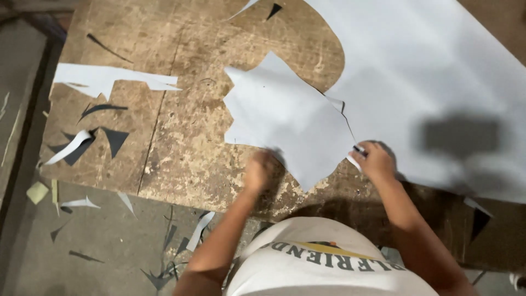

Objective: The person measures and marks a large white sheet of material using a yellow measuring tape and a black marker. They then use a black pattern piece to trace a curved shape onto the white material. Finally, the person uses scissors to cut out the traced shape from the white sheet.

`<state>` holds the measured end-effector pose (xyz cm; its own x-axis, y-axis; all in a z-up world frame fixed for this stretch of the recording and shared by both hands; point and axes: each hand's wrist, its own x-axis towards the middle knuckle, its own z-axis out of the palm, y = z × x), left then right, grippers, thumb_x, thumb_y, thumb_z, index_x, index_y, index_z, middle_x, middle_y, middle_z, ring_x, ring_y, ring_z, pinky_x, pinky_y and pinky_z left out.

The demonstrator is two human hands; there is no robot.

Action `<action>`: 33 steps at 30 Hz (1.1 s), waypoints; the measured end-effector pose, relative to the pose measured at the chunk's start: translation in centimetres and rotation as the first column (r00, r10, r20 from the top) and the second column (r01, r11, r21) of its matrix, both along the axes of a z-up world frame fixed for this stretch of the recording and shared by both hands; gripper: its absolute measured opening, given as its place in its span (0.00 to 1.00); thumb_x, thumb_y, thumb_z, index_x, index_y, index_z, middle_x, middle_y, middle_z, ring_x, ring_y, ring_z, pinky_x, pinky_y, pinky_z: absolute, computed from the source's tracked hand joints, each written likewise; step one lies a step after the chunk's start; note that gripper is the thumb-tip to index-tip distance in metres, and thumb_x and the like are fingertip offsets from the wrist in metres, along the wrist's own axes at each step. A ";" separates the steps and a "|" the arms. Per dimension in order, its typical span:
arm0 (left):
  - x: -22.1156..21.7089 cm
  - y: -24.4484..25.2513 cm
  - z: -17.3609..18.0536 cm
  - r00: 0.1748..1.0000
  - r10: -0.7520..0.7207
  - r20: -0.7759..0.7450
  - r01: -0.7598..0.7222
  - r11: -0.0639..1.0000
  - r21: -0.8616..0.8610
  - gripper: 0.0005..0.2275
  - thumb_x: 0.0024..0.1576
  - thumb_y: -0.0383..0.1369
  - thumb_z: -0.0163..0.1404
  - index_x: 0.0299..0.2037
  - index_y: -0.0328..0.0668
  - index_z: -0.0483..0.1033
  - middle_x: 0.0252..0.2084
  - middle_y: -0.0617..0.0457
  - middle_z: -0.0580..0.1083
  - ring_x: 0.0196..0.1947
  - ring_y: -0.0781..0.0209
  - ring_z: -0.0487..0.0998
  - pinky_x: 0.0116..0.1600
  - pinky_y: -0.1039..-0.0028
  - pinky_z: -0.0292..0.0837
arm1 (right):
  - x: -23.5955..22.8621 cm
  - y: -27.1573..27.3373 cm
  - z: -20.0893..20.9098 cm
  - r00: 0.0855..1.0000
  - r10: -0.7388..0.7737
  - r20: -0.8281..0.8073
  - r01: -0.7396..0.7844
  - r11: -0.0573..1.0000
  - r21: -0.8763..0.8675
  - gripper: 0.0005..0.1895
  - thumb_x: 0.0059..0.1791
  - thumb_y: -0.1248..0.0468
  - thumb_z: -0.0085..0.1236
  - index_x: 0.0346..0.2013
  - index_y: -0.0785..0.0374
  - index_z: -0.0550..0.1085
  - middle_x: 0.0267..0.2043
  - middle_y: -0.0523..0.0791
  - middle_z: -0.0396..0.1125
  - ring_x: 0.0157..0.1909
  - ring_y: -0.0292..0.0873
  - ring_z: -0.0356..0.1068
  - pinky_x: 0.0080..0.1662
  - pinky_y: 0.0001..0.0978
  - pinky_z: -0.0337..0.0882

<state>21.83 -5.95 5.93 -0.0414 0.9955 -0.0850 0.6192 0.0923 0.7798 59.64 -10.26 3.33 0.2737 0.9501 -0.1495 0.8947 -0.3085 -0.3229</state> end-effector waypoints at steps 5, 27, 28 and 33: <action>3.9 -8.2 1.2 0.862 -0.497 0.095 0.498 0.799 -0.338 0.11 0.57 0.38 0.55 0.49 0.57 0.79 0.50 0.51 0.78 0.53 0.46 0.79 0.55 0.60 0.76 | 0.4 4.3 0.0 0.989 -0.148 -0.016 0.144 0.977 -0.158 0.45 0.39 0.36 0.69 0.67 0.46 0.69 0.62 0.50 0.59 0.58 0.65 0.72 0.60 0.55 0.70; 2.9 -2.4 -4.3 0.832 -0.515 -0.207 0.531 0.847 0.031 0.22 0.52 0.30 0.58 0.58 0.54 0.73 0.64 0.46 0.66 0.56 0.43 0.74 0.56 0.55 0.80 | -2.6 -3.7 2.7 0.972 -0.031 -0.234 -0.065 0.917 -0.394 0.20 0.51 0.48 0.57 0.51 0.58 0.73 0.52 0.48 0.67 0.50 0.53 0.70 0.43 0.47 0.71; 2.8 -0.3 -3.5 0.827 -0.478 -0.296 0.526 0.844 0.108 0.20 0.52 0.29 0.59 0.57 0.48 0.75 0.62 0.44 0.68 0.56 0.44 0.74 0.56 0.59 0.81 | -2.2 -4.6 3.8 0.962 -0.090 -0.260 -0.025 0.912 -0.410 0.26 0.52 0.48 0.58 0.60 0.57 0.68 0.60 0.48 0.64 0.57 0.53 0.68 0.50 0.47 0.71; 5.2 9.9 -4.4 0.738 -0.498 -0.455 0.657 0.684 0.317 0.22 0.44 0.34 0.64 0.51 0.51 0.79 0.55 0.47 0.73 0.57 0.44 0.76 0.60 0.59 0.74 | -0.2 -10.1 6.7 0.948 -0.203 -0.246 0.090 0.911 -0.402 0.27 0.55 0.51 0.53 0.66 0.59 0.69 0.70 0.60 0.59 0.70 0.63 0.61 0.66 0.54 0.64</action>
